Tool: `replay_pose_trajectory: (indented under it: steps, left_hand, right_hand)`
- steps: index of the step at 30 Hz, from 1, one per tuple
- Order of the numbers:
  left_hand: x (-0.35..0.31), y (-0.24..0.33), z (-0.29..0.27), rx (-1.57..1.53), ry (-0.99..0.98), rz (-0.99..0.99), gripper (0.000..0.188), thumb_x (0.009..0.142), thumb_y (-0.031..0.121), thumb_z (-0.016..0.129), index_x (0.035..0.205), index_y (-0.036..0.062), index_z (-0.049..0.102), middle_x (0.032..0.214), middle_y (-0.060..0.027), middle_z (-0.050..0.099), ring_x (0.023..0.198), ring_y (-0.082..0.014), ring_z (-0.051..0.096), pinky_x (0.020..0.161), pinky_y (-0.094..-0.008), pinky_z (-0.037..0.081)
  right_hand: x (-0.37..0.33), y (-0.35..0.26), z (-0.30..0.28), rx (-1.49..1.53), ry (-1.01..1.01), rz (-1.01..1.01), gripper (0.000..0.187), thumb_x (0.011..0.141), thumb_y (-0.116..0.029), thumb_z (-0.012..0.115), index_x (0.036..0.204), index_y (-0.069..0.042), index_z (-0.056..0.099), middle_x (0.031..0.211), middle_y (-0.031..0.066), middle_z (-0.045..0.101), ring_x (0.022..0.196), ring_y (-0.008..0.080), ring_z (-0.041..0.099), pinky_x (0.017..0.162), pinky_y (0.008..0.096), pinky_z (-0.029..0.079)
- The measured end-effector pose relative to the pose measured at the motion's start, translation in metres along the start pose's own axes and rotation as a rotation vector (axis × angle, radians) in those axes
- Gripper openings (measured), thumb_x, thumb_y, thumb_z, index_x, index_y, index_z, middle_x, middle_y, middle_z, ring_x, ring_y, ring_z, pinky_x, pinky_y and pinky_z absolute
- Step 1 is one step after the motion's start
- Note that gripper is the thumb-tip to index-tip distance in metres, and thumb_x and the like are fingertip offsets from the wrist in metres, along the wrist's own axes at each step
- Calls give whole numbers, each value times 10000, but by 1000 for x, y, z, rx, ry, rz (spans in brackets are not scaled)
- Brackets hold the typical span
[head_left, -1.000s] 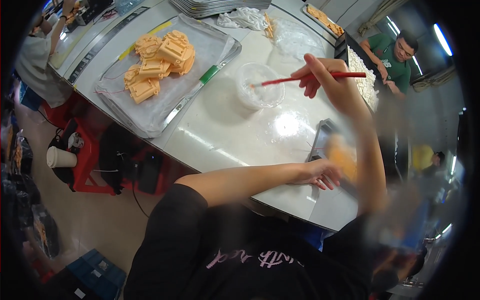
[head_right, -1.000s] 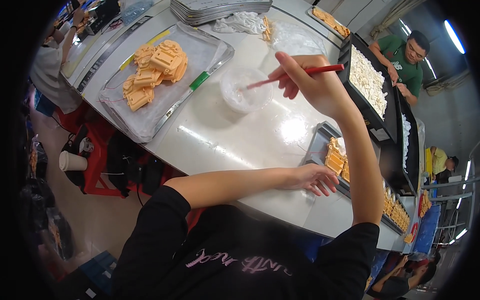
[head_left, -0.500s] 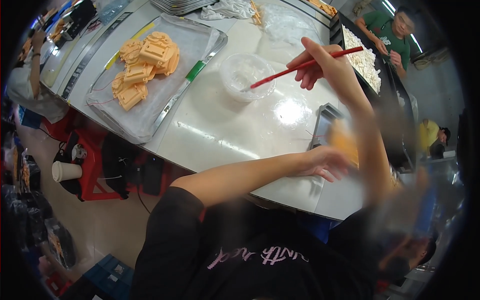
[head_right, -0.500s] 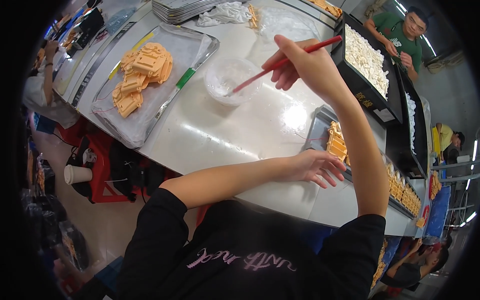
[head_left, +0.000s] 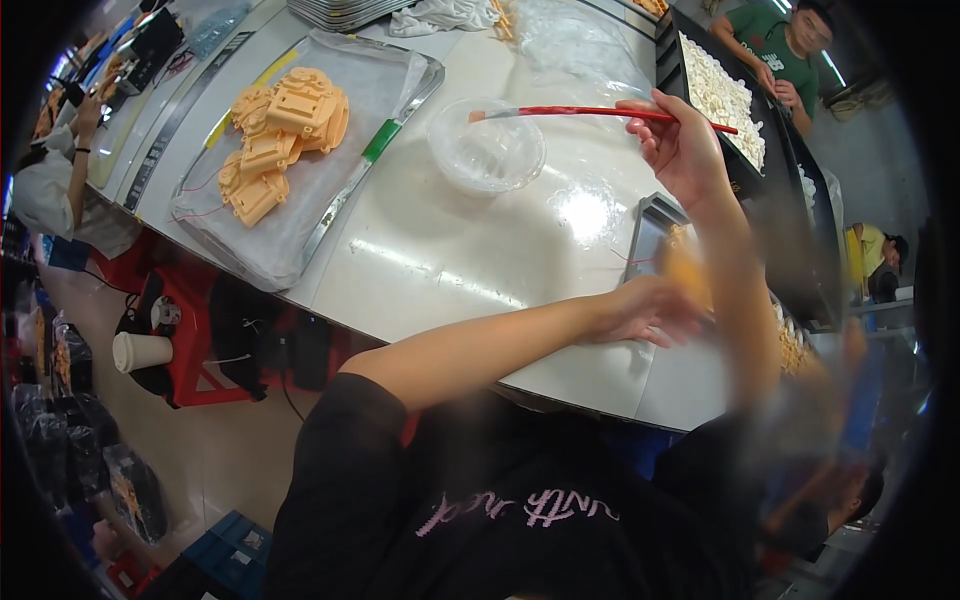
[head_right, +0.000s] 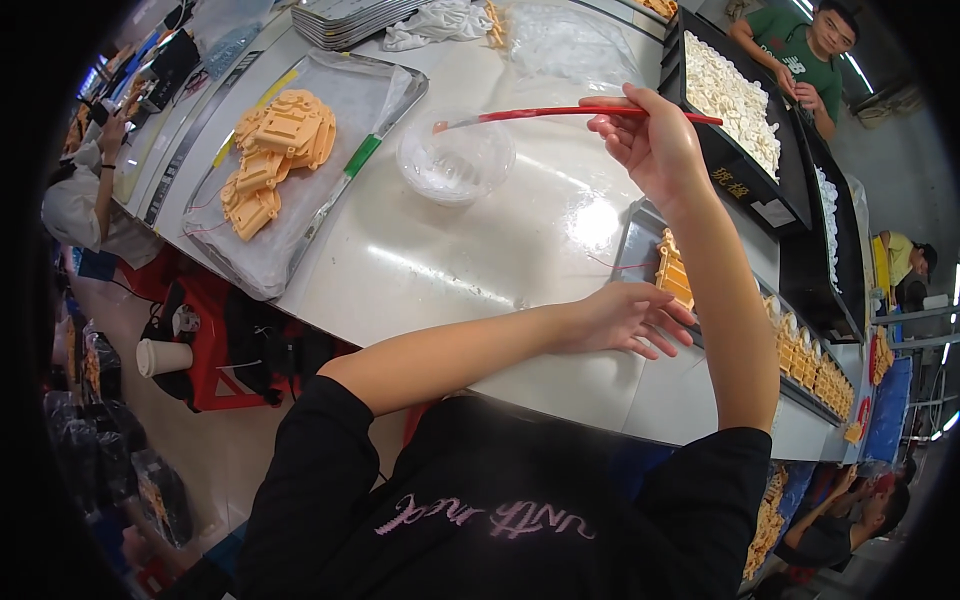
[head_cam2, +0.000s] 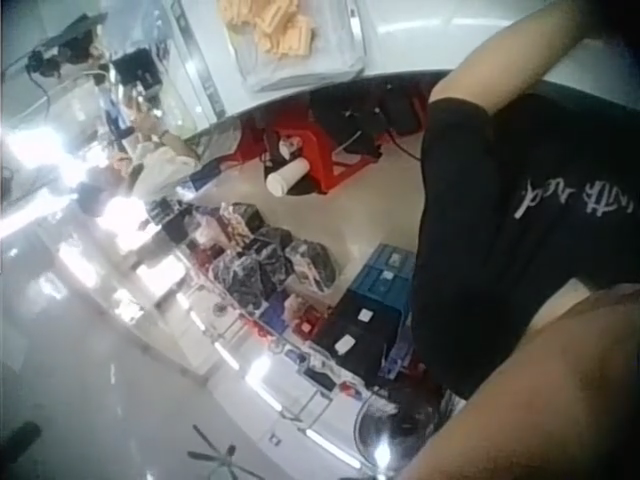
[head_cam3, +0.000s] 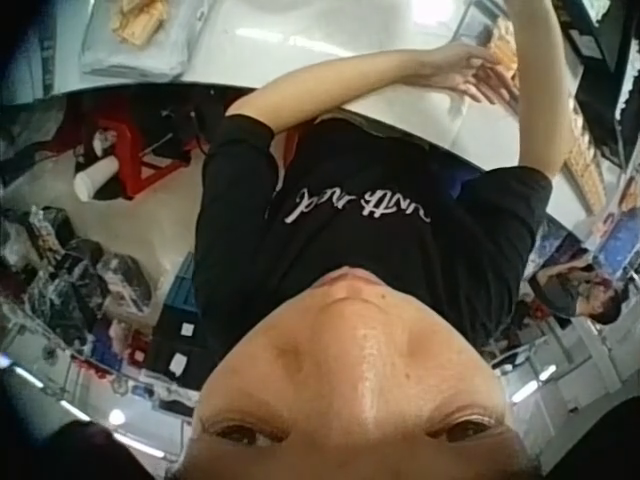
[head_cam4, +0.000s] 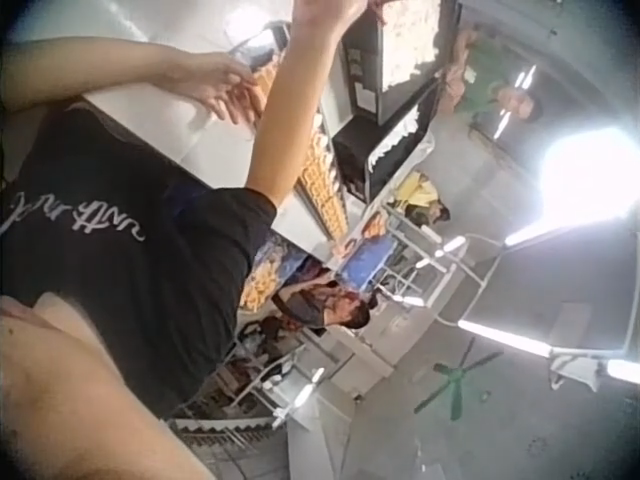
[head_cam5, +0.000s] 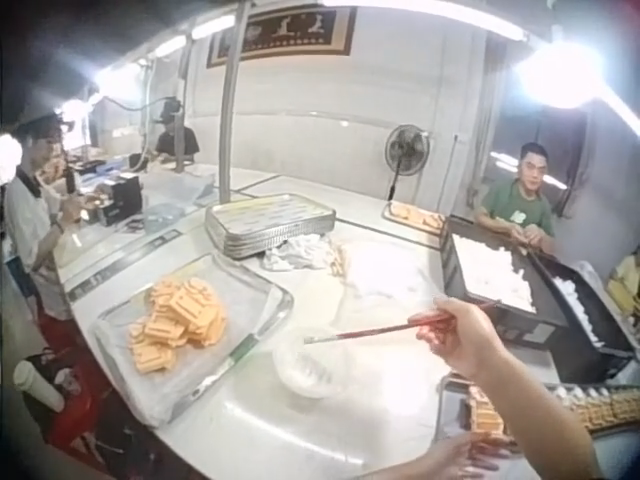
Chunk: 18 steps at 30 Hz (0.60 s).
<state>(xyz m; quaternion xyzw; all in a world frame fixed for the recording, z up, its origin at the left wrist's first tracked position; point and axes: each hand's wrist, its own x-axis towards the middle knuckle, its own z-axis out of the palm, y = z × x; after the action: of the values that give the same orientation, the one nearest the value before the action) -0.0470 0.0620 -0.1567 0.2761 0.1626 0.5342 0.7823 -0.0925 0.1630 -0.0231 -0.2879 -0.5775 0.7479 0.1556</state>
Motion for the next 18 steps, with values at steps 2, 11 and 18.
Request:
replay_pose_trajectory:
  steps: [2, 11, 18]
  left_hand:
    - [-1, 1, 1, -26, 30, -13, 533, 919, 479, 434, 1229, 54, 518, 1183, -139, 584, 1073, -236, 568, 940, -350, 418]
    - [-7, 5, 10, 9, 228, 216, 355, 937, 326, 447, 1116, 44, 570, 999, -115, 633, 802, -147, 599, 584, -225, 407]
    - [-11, 4, 19, 749, 657, 644, 162, 897, 120, 471, 985, 42, 583, 922, -33, 596, 779, -75, 513, 625, -205, 389]
  right_hand:
    - [5, 5, -22, 77, -69, 12, 367, 955, -210, 463, 1059, 113, 603, 770, 120, 667, 619, 91, 630, 552, 161, 526]
    - [-57, 0, -103, 452, 52, -47, 319, 962, -188, 483, 1126, 78, 546, 746, 88, 628, 551, 69, 547, 499, 156, 474]
    - [-172, 20, -180, 314, 533, -379, 319, 957, -229, 509, 1059, 61, 591, 754, 68, 619, 578, 58, 529, 503, 142, 446]
